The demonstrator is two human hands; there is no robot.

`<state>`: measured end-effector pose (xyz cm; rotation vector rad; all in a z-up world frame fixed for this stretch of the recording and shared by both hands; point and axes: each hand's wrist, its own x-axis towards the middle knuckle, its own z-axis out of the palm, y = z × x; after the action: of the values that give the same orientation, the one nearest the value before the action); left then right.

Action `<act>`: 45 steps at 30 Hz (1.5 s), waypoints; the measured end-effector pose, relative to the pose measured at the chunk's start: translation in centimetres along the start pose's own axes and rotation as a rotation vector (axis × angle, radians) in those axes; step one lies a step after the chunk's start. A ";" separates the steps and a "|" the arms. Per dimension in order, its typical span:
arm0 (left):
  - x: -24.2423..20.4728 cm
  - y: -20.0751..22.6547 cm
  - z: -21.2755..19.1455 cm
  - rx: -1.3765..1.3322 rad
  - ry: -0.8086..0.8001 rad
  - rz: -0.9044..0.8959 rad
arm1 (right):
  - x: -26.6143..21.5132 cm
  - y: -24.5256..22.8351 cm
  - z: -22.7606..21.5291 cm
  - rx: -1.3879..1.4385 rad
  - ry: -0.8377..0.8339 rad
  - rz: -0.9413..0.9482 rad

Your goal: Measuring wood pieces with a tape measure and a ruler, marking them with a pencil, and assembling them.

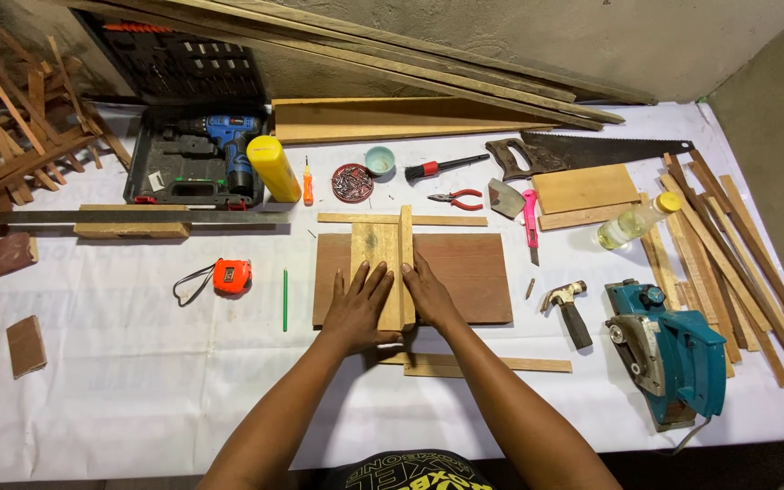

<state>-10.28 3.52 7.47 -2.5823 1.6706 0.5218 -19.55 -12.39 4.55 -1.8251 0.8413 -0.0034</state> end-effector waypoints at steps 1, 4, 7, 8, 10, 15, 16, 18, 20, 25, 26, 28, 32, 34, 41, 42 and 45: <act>0.1 -0.1 0.2 0.000 0.003 -0.001 | 0.2 0.2 0.1 -0.001 0.000 -0.003; 0.0 -0.4 1.0 0.011 0.003 -0.002 | 0.7 1.1 0.5 0.029 0.021 -0.043; 0.1 -0.6 1.8 0.014 0.035 0.014 | 0.8 1.7 0.3 0.023 0.030 -0.027; 0.2 -0.8 2.3 -0.047 0.073 0.022 | 0.4 1.6 0.1 0.118 0.017 -0.005; 0.8 -1.1 3.2 -0.104 0.115 0.033 | -0.1 0.8 -0.9 0.213 0.011 0.012; 0.5 0.9 1.3 -0.443 0.745 0.059 | -1.6 1.9 -3.5 0.190 0.029 0.112; 0.3 1.9 -0.3 -0.440 0.753 0.052 | -1.4 2.8 -3.9 0.186 0.023 0.104; 0.3 4.2 -3.6 -0.426 0.869 -0.021 | -0.6 4.7 -5.2 0.327 0.048 0.040; 0.2 6.8 -5.0 -0.447 0.892 0.034 | -1.0 5.4 -6.7 0.327 0.053 -0.014; 2.6 14.5 -5.1 -0.488 0.954 0.159 | -2.6 8.3 -12.0 0.212 0.034 -0.031; 3.2 16.0 -4.4 -0.573 0.900 0.138 | -2.9 9.2 -13.1 0.177 0.048 -0.090; 4.6 18.4 -2.7 -0.659 0.848 0.116 | -3.0 11.0 -15.4 0.140 0.061 -0.152; 6.6 22.0 1.4 -0.795 0.622 -0.088 | -5.0 12.9 -19.5 0.006 0.107 -0.180; 7.5 23.1 2.7 -0.763 0.580 -0.129 | -5.4 13.4 -20.9 -0.030 0.094 -0.099; 8.7 25.1 4.5 -0.733 0.550 -0.162 | -5.1 16.9 -21.6 -0.013 0.073 -0.186; 8.9 25.1 4.4 -0.740 0.524 -0.162 | -5.1 17.2 -21.5 -0.024 0.064 -0.190; 8.4 25.4 4.0 -0.754 0.459 -0.209 | -6.3 15.4 -21.4 -0.006 0.020 -0.120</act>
<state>-30.81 -13.89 5.35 -3.6059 1.4570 0.6911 -40.74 -29.16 3.38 -1.8815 0.7450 -0.0960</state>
